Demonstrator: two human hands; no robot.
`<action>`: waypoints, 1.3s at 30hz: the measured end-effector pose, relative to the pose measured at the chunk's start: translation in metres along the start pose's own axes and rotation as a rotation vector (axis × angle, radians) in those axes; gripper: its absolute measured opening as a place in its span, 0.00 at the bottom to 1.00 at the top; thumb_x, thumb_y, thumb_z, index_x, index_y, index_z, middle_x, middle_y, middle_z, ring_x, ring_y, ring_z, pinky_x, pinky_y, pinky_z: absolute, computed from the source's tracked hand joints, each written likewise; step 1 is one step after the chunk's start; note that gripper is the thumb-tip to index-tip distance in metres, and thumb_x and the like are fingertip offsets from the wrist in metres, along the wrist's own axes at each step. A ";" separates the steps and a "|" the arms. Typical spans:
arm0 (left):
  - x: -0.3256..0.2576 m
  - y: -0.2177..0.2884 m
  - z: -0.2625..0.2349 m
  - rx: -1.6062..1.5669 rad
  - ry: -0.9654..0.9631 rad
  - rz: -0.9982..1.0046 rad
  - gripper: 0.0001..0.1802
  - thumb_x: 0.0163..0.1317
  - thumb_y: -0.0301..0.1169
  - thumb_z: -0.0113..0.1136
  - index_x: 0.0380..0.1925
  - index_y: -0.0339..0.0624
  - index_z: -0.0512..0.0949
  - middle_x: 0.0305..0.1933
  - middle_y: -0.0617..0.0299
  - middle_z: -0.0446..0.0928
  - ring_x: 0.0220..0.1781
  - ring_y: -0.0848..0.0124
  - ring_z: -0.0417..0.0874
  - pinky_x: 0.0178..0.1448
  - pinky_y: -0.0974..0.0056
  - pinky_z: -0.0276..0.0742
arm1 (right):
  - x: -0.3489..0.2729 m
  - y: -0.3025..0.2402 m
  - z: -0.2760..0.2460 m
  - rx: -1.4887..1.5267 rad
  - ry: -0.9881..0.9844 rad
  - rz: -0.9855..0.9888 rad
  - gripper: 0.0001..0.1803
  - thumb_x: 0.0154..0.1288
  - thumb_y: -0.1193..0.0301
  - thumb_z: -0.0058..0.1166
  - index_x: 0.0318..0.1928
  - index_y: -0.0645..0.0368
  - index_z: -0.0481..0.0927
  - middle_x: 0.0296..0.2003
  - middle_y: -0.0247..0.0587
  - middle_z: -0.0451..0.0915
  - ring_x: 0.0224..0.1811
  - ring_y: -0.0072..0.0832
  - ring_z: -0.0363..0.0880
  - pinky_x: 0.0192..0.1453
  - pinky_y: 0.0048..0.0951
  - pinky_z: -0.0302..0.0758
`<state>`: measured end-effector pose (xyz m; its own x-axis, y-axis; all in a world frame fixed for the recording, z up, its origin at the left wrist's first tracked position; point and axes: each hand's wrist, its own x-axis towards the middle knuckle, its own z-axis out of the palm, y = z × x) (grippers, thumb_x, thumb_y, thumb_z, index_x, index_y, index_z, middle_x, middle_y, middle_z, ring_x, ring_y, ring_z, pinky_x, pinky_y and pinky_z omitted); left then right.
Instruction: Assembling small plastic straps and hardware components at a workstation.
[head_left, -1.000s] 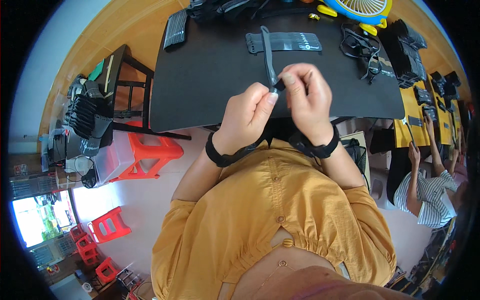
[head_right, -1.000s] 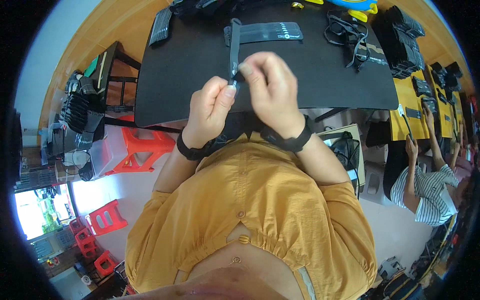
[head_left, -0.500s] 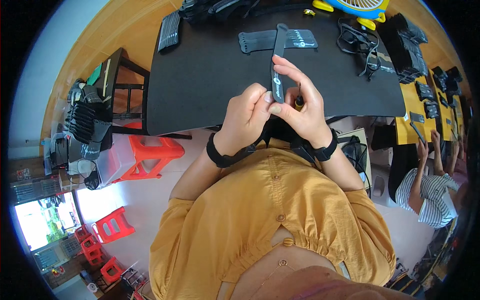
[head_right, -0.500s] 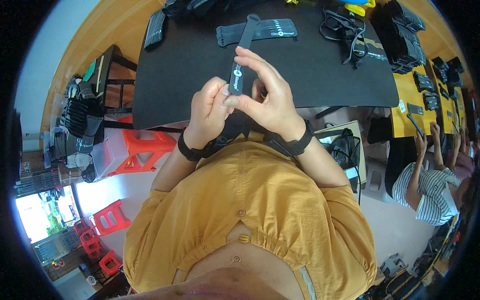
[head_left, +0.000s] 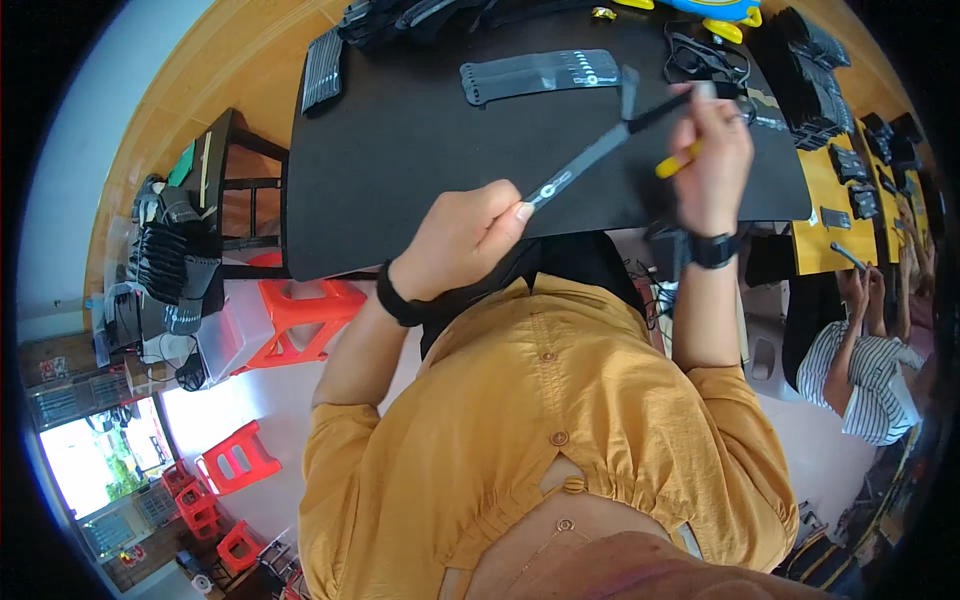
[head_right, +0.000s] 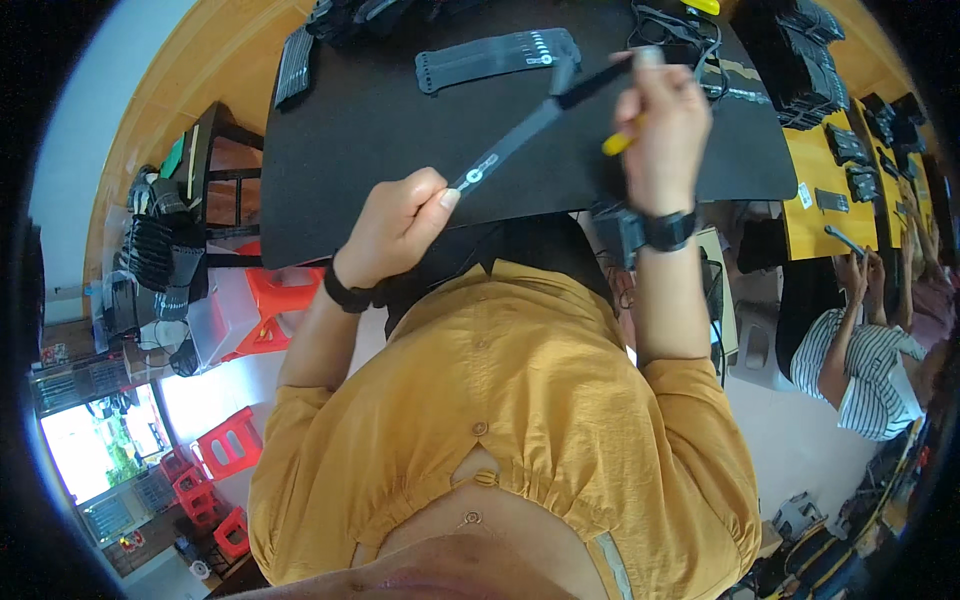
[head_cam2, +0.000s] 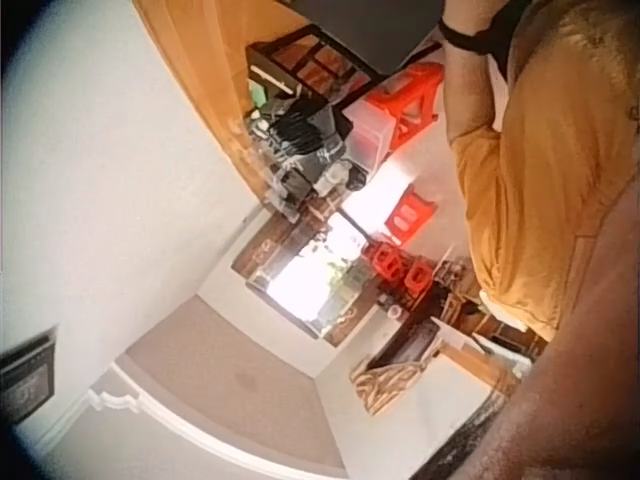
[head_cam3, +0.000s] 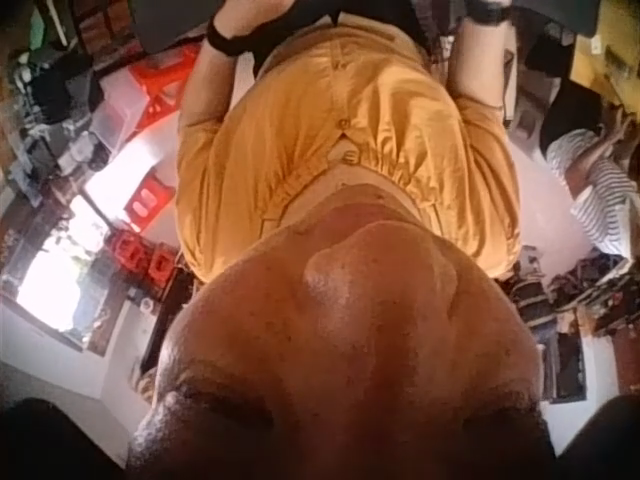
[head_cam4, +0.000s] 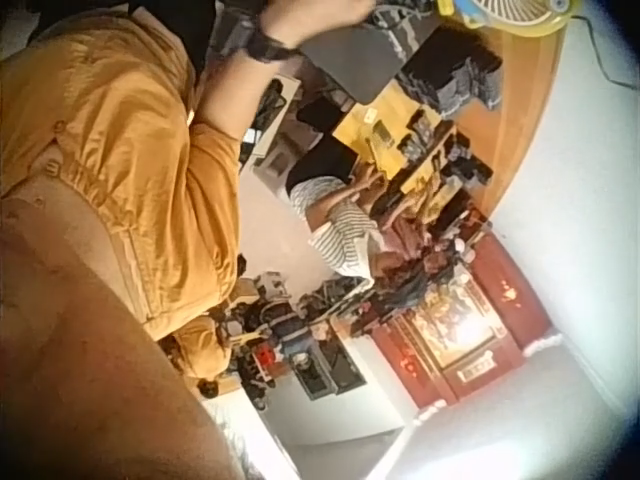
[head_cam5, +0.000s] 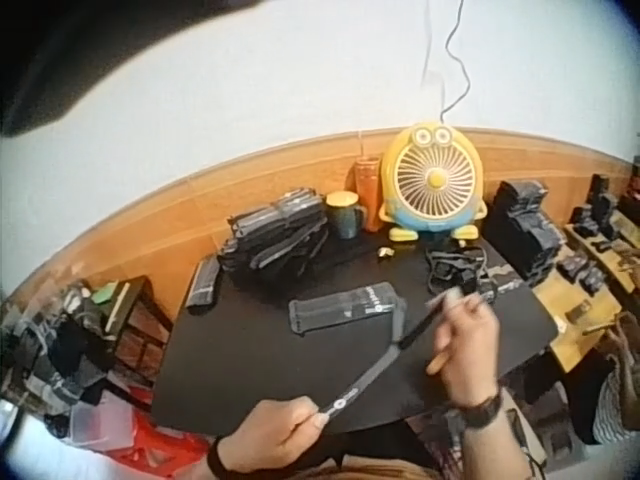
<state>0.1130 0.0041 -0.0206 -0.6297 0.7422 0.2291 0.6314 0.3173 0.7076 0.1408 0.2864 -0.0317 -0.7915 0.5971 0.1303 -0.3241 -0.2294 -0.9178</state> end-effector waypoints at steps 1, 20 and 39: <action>-0.001 -0.002 -0.006 -0.004 0.000 0.003 0.11 0.69 0.32 0.55 0.28 0.38 0.73 0.20 0.52 0.68 0.21 0.58 0.72 0.28 0.61 0.67 | 0.018 -0.006 -0.023 0.062 0.010 -0.024 0.08 0.75 0.67 0.50 0.37 0.56 0.75 0.20 0.27 0.70 0.19 0.15 0.67 0.22 0.18 0.62; 0.036 -0.016 -0.051 0.325 -0.036 -0.130 0.11 0.66 0.38 0.59 0.34 0.40 0.77 0.30 0.51 0.79 0.33 0.52 0.81 0.38 0.56 0.76 | 0.005 -0.061 -0.032 0.065 -0.233 -0.202 0.14 0.76 0.58 0.48 0.46 0.56 0.74 0.34 0.37 0.78 0.26 0.19 0.75 0.24 0.14 0.70; 0.050 -0.033 -0.039 -0.276 -0.346 -0.182 0.11 0.70 0.35 0.58 0.43 0.38 0.78 0.27 0.67 0.74 0.22 0.79 0.73 0.28 0.73 0.69 | 0.012 -0.009 0.016 -0.402 -0.434 0.172 0.11 0.68 0.64 0.63 0.44 0.56 0.83 0.28 0.26 0.80 0.21 0.09 0.71 0.22 0.11 0.64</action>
<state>0.0431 0.0073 -0.0068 -0.5018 0.8570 -0.1175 0.3515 0.3261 0.8776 0.1263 0.2829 -0.0156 -0.9812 0.1907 0.0310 -0.0191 0.0639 -0.9978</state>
